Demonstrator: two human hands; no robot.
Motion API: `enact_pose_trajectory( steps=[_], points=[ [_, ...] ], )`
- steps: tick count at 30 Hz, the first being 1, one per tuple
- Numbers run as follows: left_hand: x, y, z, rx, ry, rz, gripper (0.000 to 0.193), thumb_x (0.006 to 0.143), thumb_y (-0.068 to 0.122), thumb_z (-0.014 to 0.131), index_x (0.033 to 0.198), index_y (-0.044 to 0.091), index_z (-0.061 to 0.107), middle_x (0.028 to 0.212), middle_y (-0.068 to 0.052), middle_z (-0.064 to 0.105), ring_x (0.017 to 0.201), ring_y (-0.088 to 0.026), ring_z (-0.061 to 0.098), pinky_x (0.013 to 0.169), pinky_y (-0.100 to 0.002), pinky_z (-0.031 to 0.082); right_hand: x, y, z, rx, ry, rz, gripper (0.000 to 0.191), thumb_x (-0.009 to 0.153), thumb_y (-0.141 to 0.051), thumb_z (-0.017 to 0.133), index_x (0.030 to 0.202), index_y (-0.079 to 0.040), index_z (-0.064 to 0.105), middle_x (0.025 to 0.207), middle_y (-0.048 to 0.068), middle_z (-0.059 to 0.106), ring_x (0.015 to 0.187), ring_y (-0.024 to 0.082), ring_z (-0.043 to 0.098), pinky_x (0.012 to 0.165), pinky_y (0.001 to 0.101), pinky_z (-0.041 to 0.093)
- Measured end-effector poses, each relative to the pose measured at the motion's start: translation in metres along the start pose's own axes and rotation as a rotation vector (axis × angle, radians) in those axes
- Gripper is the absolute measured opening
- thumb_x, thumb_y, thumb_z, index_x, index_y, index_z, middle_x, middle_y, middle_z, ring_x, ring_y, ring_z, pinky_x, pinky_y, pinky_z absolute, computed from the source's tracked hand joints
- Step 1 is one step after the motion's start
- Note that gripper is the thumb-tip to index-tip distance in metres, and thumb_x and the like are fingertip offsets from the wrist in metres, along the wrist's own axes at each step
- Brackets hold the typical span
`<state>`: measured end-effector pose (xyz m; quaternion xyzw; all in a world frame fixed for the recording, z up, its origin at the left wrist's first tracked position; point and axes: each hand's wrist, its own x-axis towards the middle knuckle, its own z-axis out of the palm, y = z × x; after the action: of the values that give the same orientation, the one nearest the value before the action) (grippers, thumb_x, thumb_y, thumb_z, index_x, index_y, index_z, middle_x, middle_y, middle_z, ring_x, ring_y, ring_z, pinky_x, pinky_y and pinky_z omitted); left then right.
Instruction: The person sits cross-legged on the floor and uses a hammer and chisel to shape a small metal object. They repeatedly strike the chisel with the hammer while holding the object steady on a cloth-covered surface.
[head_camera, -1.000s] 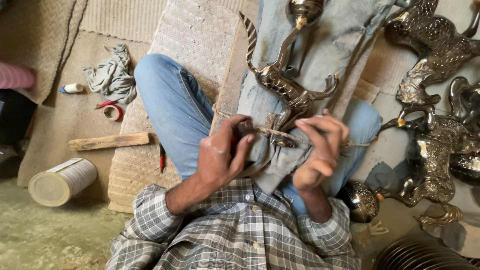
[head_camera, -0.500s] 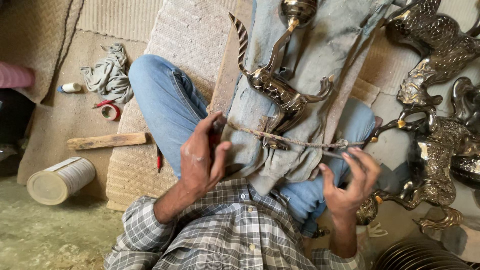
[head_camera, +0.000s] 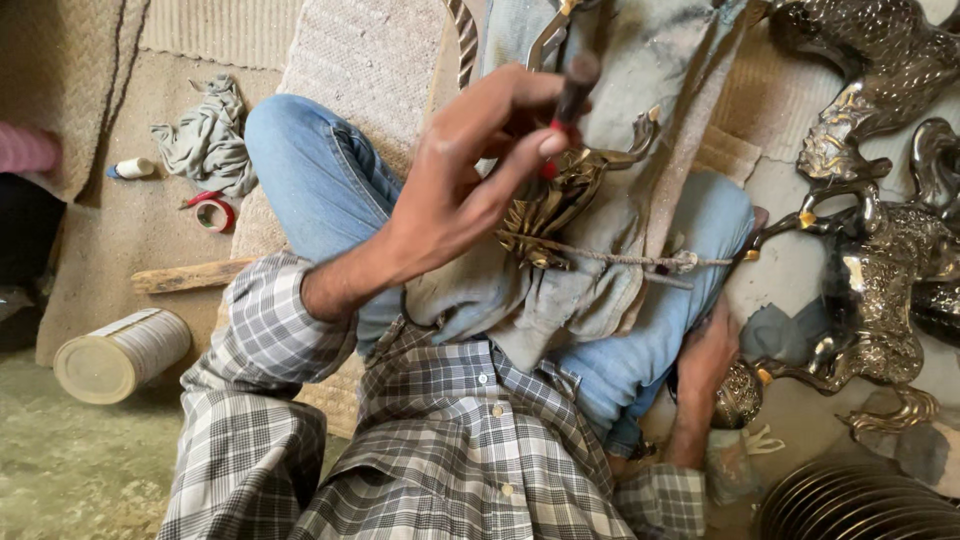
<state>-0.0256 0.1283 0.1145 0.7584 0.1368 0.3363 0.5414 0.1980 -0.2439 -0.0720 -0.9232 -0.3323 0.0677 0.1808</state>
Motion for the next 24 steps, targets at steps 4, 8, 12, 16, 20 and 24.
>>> enact_pose_trajectory(
  steps=[4,8,12,16,20,24],
  points=[
    [0.014,0.011,0.002,-0.078,-0.033,0.058,0.02,0.116,0.01,0.063,0.133,0.004,0.055,0.112,-0.007,0.068,0.099,-0.009,0.071,0.083,-0.026,0.063,0.028,0.002,-0.006,0.024,-0.208,0.054,0.078,0.089,0.015,0.055,0.163,-0.006,0.042,0.126,0.031,0.061,0.115,0.047,0.062,0.102,0.0526,0.05],
    [0.021,0.011,0.007,-0.192,-0.053,0.065,0.038,0.11,0.007,0.068,0.14,0.003,0.046,0.124,-0.008,0.063,0.11,-0.01,0.07,0.089,-0.026,0.067,0.051,0.001,-0.013,0.287,-0.41,0.062,0.102,0.073,0.01,0.061,0.165,-0.012,0.025,0.141,0.026,0.061,0.129,0.042,0.062,0.108,0.0486,0.048],
    [0.027,0.007,0.009,-0.121,-0.122,0.155,0.034,0.113,0.006,0.073,0.139,0.007,0.051,0.132,-0.006,0.064,0.112,-0.01,0.074,0.095,-0.026,0.07,0.054,0.004,-0.017,0.267,-0.388,0.043,0.115,0.075,0.001,0.075,0.162,-0.012,0.001,0.161,0.031,0.031,0.134,0.045,0.048,0.108,0.0468,0.042],
    [0.032,0.01,0.006,-0.014,-0.17,0.184,0.034,0.11,0.005,0.075,0.138,0.008,0.056,0.129,-0.005,0.067,0.106,-0.013,0.076,0.087,-0.026,0.07,0.042,0.013,-0.018,0.343,-0.268,0.094,0.102,0.096,-0.001,0.065,0.169,-0.014,-0.004,0.165,0.031,0.03,0.141,0.042,0.051,0.108,0.05,0.049],
    [0.035,0.015,0.009,-0.05,-0.219,-0.023,0.048,0.099,0.005,0.078,0.14,0.006,0.052,0.125,-0.007,0.069,0.089,-0.014,0.076,0.077,-0.029,0.065,0.025,0.028,-0.025,0.569,-0.004,0.175,0.097,0.098,0.003,0.05,0.174,-0.016,-0.008,0.171,0.029,0.038,0.129,0.036,0.065,0.108,0.0409,0.059],
    [0.035,0.009,0.012,-0.042,-0.203,0.21,0.047,0.103,-0.001,0.075,0.14,0.009,0.048,0.132,-0.009,0.065,0.111,-0.017,0.074,0.087,-0.025,0.069,0.009,0.032,-0.044,1.049,0.282,-0.054,0.084,0.106,-0.004,0.055,0.175,-0.018,0.007,0.126,0.022,0.049,0.097,0.026,0.062,0.082,0.037,0.063]
  ],
)
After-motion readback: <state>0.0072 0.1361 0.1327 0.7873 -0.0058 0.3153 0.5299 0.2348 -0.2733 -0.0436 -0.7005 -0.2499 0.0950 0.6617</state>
